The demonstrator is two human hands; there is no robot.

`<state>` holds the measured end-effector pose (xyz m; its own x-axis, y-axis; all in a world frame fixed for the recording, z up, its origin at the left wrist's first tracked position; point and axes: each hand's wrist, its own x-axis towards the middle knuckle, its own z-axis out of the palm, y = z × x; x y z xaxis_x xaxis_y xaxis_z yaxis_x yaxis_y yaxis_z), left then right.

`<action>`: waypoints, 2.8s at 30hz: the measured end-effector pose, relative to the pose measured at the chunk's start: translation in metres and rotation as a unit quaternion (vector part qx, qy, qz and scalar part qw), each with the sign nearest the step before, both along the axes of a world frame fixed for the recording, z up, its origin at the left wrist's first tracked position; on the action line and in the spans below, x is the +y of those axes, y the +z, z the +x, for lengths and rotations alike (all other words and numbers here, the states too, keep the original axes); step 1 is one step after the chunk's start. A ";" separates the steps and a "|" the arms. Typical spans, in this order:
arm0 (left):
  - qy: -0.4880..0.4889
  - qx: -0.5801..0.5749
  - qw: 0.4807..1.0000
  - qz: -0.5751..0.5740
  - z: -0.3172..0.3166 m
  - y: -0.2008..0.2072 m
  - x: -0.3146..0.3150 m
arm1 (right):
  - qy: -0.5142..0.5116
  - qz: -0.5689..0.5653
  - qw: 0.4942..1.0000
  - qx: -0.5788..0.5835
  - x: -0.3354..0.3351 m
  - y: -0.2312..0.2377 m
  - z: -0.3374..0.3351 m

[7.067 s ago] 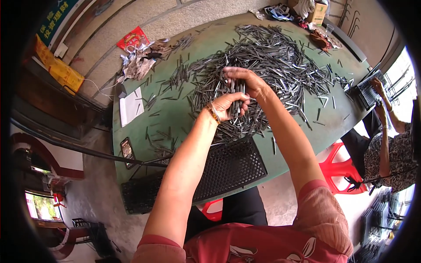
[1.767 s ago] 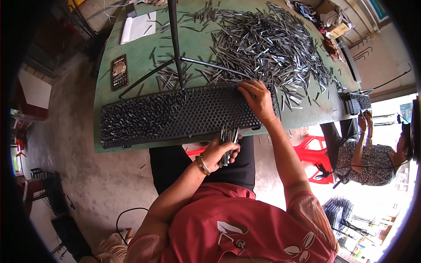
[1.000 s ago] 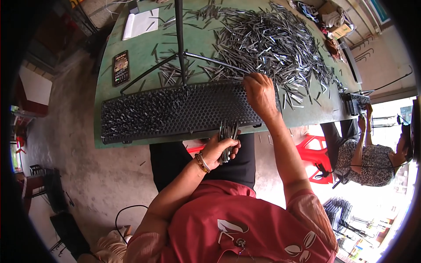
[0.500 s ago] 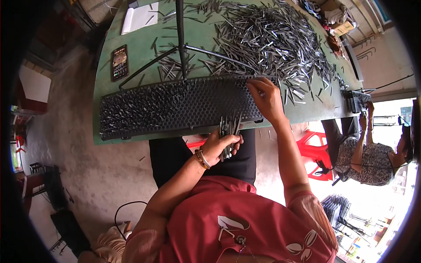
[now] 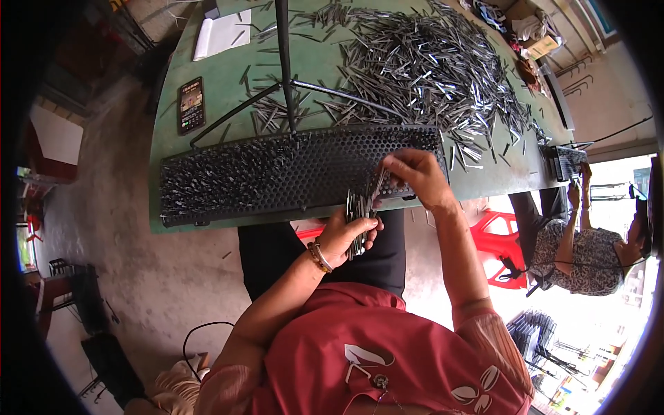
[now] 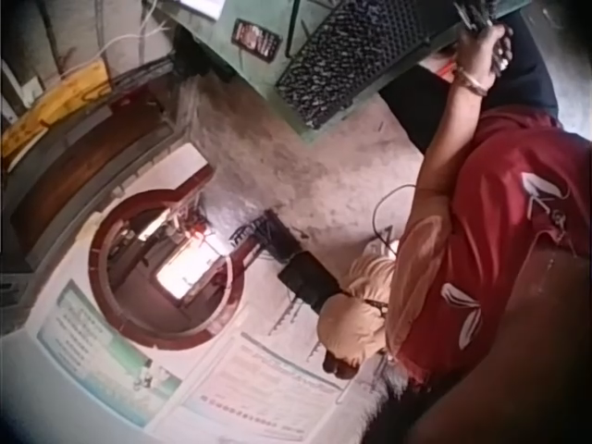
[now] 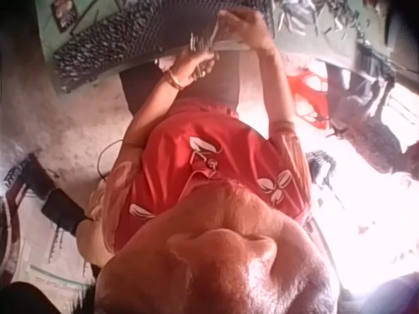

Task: Picking up small metal pins from a pile and inserting them into a perforated mat for assembly or sorting.

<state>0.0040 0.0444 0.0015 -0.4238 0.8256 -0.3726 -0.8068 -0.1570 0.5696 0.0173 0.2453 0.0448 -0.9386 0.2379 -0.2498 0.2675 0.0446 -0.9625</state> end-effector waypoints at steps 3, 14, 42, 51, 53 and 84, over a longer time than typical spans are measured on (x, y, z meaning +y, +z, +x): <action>-0.005 -0.005 1.000 -0.013 0.002 0.000 -0.003 | -0.063 0.104 0.990 0.068 0.007 0.012 -0.014; -0.003 -0.021 1.000 -0.006 0.001 0.008 -0.008 | -0.052 0.270 0.949 0.153 0.014 -0.002 -0.057; 0.151 0.001 0.982 -0.116 0.000 0.012 -0.019 | 0.078 0.001 0.996 -0.053 -0.040 0.016 0.003; 0.128 -0.059 0.985 -0.105 0.006 0.018 -0.017 | -0.098 0.277 0.941 0.170 -0.004 0.014 -0.038; 0.121 -0.046 0.986 -0.103 0.008 0.017 -0.016 | -0.091 0.311 0.929 0.181 0.005 0.001 -0.046; 0.073 -0.049 0.991 -0.104 0.003 0.000 -0.026 | 0.001 0.508 0.819 0.266 0.009 -0.021 -0.046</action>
